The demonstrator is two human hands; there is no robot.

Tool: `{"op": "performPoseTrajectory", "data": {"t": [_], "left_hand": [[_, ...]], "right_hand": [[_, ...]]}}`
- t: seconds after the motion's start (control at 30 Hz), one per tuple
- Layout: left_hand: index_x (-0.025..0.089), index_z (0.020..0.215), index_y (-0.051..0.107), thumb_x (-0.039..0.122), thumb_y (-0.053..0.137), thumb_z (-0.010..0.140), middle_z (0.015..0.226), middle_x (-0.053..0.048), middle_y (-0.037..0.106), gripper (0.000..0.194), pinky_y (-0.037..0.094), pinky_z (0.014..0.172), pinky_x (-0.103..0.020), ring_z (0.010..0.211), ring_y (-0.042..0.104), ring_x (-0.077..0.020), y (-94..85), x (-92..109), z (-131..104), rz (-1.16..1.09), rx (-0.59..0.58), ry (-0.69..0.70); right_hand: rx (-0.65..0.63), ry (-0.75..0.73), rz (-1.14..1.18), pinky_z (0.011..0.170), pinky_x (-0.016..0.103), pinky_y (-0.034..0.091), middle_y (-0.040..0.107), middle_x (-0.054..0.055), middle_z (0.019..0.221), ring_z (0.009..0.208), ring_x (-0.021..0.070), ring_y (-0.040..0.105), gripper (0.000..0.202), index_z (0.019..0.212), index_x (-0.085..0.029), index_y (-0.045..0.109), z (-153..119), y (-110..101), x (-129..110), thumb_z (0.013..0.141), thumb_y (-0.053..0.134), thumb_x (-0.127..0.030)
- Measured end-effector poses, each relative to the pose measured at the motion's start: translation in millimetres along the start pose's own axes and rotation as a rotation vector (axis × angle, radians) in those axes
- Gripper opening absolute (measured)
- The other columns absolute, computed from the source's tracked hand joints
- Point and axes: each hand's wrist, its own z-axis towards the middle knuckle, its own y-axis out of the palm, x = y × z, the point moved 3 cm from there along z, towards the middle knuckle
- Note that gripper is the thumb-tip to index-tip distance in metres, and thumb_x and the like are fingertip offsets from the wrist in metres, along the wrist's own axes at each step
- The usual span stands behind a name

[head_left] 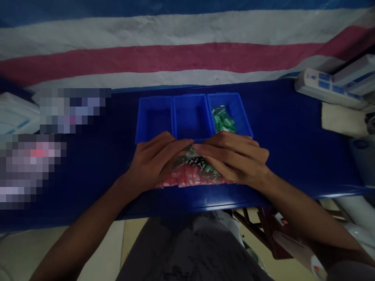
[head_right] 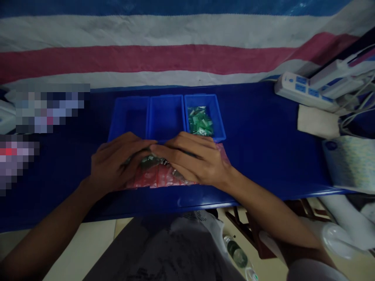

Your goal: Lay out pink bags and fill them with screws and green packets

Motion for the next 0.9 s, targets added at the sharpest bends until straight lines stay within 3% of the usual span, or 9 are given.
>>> {"op": "performPoseTrajectory", "data": {"t": [0.13, 0.23, 0.33, 0.43, 0.5, 0.63, 0.8, 0.9], "left_hand": [[0.021, 0.123, 0.068, 0.016, 0.065, 0.101, 0.090, 0.000, 0.077, 0.023, 0.058, 0.067, -0.023, 0.070, 0.069, -0.0115, -2.8, 2.5, -1.2, 0.012, 0.081, -0.024], [0.021, 0.121, 0.069, 0.013, 0.065, 0.100, 0.093, 0.001, 0.078, 0.023, 0.058, 0.067, -0.021, 0.074, 0.071, -0.0106, -3.6, 3.3, -1.8, -0.002, 0.105, -0.053], [0.024, 0.124, 0.070, 0.007, 0.058, 0.101, 0.111, -0.003, 0.078, 0.031, 0.061, 0.071, -0.024, 0.090, 0.075, -0.0143, -3.9, 2.1, -0.9, 0.009, 0.115, -0.076], [0.027, 0.127, 0.070, 0.007, 0.061, 0.097, 0.131, -0.007, 0.073, 0.038, 0.064, 0.073, -0.028, 0.113, 0.072, -0.0211, -4.8, 2.5, 2.2, 0.057, 0.138, 0.027], [0.029, 0.126, 0.071, 0.011, 0.069, 0.094, 0.129, -0.006, 0.074, 0.037, 0.065, 0.074, -0.030, 0.117, 0.071, -0.0237, -5.7, 2.9, 3.9, 0.077, 0.152, 0.090], [0.031, 0.127, 0.072, 0.012, 0.074, 0.092, 0.107, -0.002, 0.081, 0.039, 0.067, 0.079, -0.035, 0.099, 0.077, -0.0217, -8.6, 3.5, 3.9, 0.036, 0.163, 0.062], [0.035, 0.127, 0.073, 0.014, 0.079, 0.090, 0.091, 0.006, 0.081, 0.043, 0.067, 0.074, -0.028, 0.079, 0.077, -0.0151, -10.0, 5.3, -0.2, 0.002, 0.209, -0.060], [0.035, 0.122, 0.076, 0.015, 0.081, 0.089, 0.087, 0.007, 0.081, 0.039, 0.066, 0.071, -0.025, 0.074, 0.077, -0.0134, -7.2, 7.1, -0.1, -0.030, 0.195, -0.088]], "right_hand": [[-0.056, 0.148, 0.100, 0.066, 0.028, 0.064, 0.079, 0.001, 0.093, 0.071, 0.0140, 0.072, 0.034, 0.133, -0.026, 0.070, 4.2, 2.2, -1.8, 0.100, 0.067, -0.017], [-0.070, 0.244, 0.197, 0.067, 0.026, 0.063, 0.080, 0.000, 0.098, 0.071, 0.0121, 0.072, 0.031, 0.130, -0.026, 0.071, 7.1, 1.9, -2.7, 0.100, 0.067, -0.018], [0.014, 0.358, 0.276, 0.066, 0.027, 0.063, 0.081, 0.000, 0.098, 0.073, 0.0136, 0.074, 0.024, 0.117, -0.028, 0.077, 7.9, -1.8, -0.4, 0.098, 0.069, -0.017], [0.081, 0.519, 0.418, 0.053, 0.025, 0.058, 0.079, -0.002, 0.084, 0.058, 0.0114, 0.070, 0.017, 0.104, -0.029, 0.081, 7.3, -4.3, 4.6, 0.097, 0.071, -0.018], [0.098, 0.578, 0.507, 0.049, 0.024, 0.057, 0.077, -0.004, 0.078, 0.052, 0.0108, 0.067, 0.016, 0.105, -0.030, 0.081, 6.7, -4.7, 6.8, 0.097, 0.070, -0.021], [0.056, 0.515, 0.475, 0.059, 0.030, 0.062, 0.079, 0.000, 0.086, 0.064, 0.0149, 0.072, 0.018, 0.113, -0.029, 0.080, 6.6, -2.8, 5.5, 0.096, 0.072, -0.028], [0.115, 0.318, 0.072, 0.072, 0.036, 0.063, 0.078, 0.004, 0.096, 0.077, 0.0180, 0.072, 0.015, 0.108, -0.029, 0.081, 6.8, -4.0, 1.3, 0.094, 0.077, -0.028], [0.107, 0.243, -0.002, 0.075, 0.036, 0.063, 0.079, 0.003, 0.099, 0.085, 0.0200, 0.075, 0.018, 0.111, -0.028, 0.079, 6.5, -4.1, -0.3, 0.097, 0.072, -0.020]]}}
